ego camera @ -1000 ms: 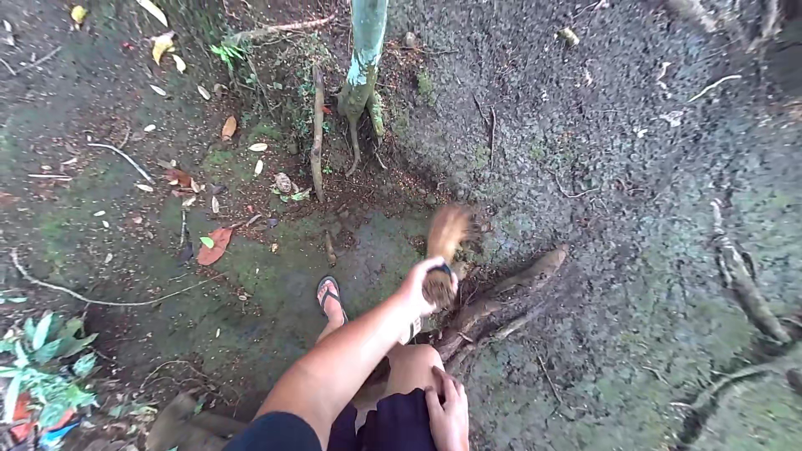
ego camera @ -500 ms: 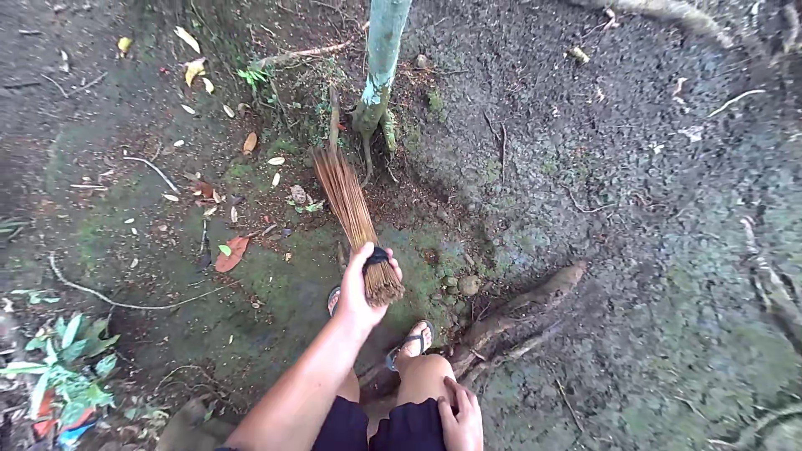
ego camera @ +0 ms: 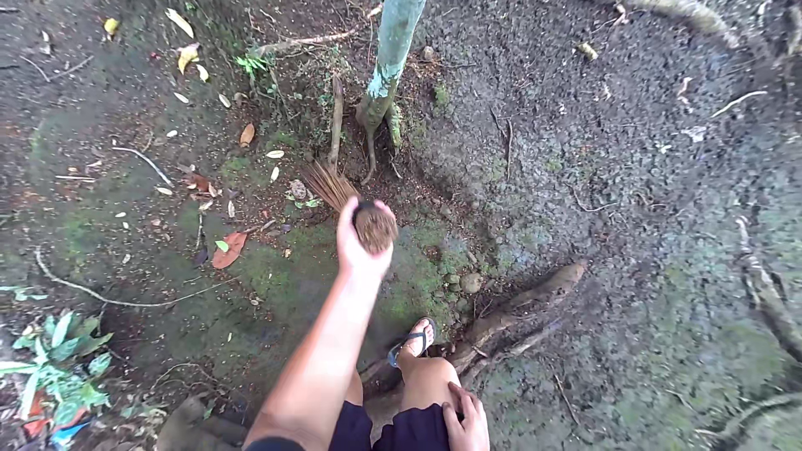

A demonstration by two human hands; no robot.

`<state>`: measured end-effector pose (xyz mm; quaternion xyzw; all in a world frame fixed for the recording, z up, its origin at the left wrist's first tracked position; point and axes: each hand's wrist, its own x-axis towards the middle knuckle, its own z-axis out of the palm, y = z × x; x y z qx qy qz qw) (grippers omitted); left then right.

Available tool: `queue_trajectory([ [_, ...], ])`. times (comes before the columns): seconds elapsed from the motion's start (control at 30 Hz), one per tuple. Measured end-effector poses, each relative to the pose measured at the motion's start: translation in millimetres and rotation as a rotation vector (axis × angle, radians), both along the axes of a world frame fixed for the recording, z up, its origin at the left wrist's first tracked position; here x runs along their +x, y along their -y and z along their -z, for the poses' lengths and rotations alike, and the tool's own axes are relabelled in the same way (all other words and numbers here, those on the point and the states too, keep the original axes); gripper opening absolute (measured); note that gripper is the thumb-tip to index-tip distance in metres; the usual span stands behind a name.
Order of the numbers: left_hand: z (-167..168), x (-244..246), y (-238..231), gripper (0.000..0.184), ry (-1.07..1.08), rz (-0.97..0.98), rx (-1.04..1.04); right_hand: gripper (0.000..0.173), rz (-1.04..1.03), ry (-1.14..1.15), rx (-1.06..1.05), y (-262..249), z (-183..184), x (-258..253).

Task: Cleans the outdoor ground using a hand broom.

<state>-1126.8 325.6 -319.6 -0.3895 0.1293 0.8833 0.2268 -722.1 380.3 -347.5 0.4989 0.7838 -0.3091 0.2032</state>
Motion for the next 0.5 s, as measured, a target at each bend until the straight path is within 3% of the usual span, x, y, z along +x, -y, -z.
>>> queue_trajectory([
  [0.1,-16.2,56.4,15.3,0.031,0.041,0.034,0.116,0.044,-0.008,0.008,-0.02,1.7,0.0,-6.1],
  [0.17,-12.7,60.4,17.6,0.032,0.036,0.033,0.188,0.044,-0.022,0.014,-0.019,2.6,0.8,-9.3],
  [0.23,9.6,37.5,14.9,0.031,0.023,0.046,0.241,0.045,-0.035,0.019,-0.016,5.0,0.7,-7.1],
  [0.3,52.8,-4.1,10.3,0.033,-0.033,0.074,0.269,0.044,-0.046,0.024,-0.016,6.7,1.1,-7.2],
  [0.37,84.8,-43.1,4.2,0.028,-0.046,0.067,0.214,0.044,-0.048,0.03,-0.014,8.9,1.0,-8.3],
  [0.43,70.1,-53.2,-5.7,0.019,-0.006,0.043,0.102,0.044,-0.045,0.03,-0.01,9.9,-0.6,-7.9],
  [0.5,27.4,-25.5,-8.2,0.02,0.008,0.061,0.05,0.044,-0.046,0.023,0.0,10.9,-1.1,-7.6],
])
